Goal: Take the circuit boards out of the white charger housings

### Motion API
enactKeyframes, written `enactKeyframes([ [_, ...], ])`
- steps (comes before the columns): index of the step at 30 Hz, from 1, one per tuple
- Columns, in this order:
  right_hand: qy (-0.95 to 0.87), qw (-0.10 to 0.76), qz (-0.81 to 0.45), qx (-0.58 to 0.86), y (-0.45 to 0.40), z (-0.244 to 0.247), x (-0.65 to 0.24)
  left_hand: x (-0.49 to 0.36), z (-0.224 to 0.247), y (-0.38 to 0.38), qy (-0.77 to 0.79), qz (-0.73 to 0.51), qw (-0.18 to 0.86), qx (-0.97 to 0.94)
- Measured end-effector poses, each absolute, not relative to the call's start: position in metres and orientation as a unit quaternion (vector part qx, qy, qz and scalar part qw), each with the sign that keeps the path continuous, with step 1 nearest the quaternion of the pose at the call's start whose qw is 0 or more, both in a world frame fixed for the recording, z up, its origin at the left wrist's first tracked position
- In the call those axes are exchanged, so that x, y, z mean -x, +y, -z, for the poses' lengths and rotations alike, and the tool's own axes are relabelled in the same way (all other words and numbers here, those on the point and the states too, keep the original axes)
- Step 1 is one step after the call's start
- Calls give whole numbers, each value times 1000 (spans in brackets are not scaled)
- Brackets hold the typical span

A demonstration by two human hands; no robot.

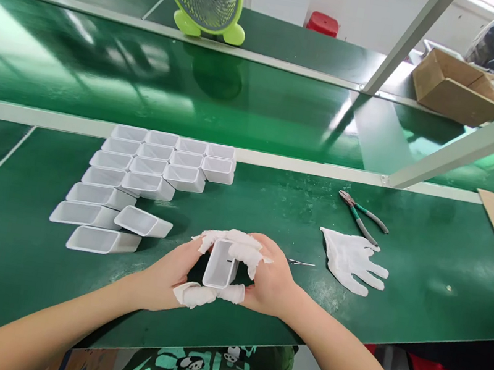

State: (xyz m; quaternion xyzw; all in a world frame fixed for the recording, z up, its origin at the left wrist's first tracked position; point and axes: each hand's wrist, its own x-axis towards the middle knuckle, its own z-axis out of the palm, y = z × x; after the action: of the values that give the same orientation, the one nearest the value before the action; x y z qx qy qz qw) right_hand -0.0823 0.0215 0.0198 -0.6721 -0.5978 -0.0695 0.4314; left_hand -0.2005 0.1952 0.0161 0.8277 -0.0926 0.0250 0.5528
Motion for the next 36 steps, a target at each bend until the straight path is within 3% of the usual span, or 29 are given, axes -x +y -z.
enactKeyframes([
  [13, -638, 294, 199, 683, 17, -10, 86, 204, 0, 195, -107, -110, 449, -880],
  [36, -630, 270, 147, 713, 20, -10, 93, 198, -9, 191, -138, -246, 325, -903],
])
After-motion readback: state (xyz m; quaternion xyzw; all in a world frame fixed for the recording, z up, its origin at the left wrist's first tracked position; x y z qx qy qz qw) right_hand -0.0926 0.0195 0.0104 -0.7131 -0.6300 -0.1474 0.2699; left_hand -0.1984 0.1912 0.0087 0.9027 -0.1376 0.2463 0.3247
